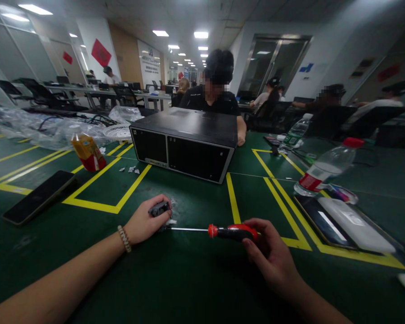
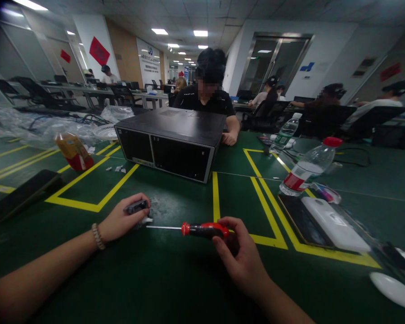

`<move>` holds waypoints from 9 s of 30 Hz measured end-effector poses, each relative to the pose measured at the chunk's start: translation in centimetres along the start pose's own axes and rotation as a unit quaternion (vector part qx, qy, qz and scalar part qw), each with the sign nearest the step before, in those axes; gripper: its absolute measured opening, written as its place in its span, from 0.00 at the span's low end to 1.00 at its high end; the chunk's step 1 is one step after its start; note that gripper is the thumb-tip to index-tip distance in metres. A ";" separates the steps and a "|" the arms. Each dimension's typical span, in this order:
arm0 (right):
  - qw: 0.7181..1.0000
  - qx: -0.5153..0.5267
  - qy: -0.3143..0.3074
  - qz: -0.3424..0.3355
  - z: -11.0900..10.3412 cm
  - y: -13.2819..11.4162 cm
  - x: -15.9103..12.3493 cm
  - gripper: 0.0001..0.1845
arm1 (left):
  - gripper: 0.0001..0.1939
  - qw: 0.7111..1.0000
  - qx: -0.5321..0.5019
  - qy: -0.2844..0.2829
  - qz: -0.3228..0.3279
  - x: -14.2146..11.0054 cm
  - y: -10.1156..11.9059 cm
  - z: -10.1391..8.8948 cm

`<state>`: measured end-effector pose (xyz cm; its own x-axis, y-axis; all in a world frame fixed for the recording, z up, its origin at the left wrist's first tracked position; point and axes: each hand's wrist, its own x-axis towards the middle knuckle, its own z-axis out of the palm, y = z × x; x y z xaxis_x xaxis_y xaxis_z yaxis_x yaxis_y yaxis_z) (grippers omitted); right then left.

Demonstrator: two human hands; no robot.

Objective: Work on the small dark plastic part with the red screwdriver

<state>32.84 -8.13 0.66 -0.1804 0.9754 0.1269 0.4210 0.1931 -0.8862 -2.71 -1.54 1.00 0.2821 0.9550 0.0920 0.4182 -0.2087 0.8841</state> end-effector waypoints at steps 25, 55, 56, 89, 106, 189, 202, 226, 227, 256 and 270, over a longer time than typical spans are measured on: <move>1.000 0.004 0.003 0.011 0.0 -0.4 0.1 0.20 | 0.07 1.000 -0.001 -0.005 0.000 0.0 0.0 0.0; 0.998 -0.005 0.027 -0.059 0.1 -0.4 0.3 0.14 | 0.07 1.000 0.000 0.001 0.007 0.0 -0.1 0.0; 0.998 -0.006 0.024 -0.054 0.1 -0.3 0.3 0.14 | 0.06 1.000 0.001 0.001 0.007 0.0 -0.2 0.1; 0.999 0.042 -0.005 -0.014 0.2 -0.2 0.2 0.14 | 0.08 1.000 0.006 -0.012 -0.003 0.0 0.0 0.0; 1.000 0.006 0.014 -0.017 -0.1 -0.4 -0.2 0.19 | 0.09 1.000 0.002 -0.009 -0.005 0.0 0.0 0.0; 0.998 0.063 0.002 -0.012 -0.1 -0.5 0.1 0.14 | 0.09 1.000 0.010 -0.007 0.003 0.0 0.0 0.0; 0.999 0.028 0.017 -0.023 0.0 -0.9 -0.1 0.19 | 0.08 1.000 0.015 0.000 0.010 0.0 0.1 0.0; 0.999 -0.019 0.008 -0.047 -0.2 -0.3 0.4 0.26 | 0.08 1.000 0.008 -0.003 0.011 -0.1 0.3 -0.1; 0.999 -0.025 0.006 -0.046 -0.2 -0.3 0.4 0.27 | 0.08 1.000 0.009 -0.003 0.012 -0.1 0.3 -0.1; 0.998 0.005 -0.009 -0.055 -0.4 -0.5 -0.1 0.21 | 0.09 1.000 0.019 -0.006 0.005 0.0 0.2 -0.1; 0.999 0.049 -0.006 -0.015 -0.2 -1.1 0.2 0.17 | 0.08 0.999 0.026 0.002 0.019 0.0 0.4 0.0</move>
<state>32.48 -8.13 1.73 -0.2027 0.9678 0.1494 0.3256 0.2105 -0.9218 -2.56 -1.66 1.35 0.2948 0.9471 0.1268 0.4513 -0.2550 0.8552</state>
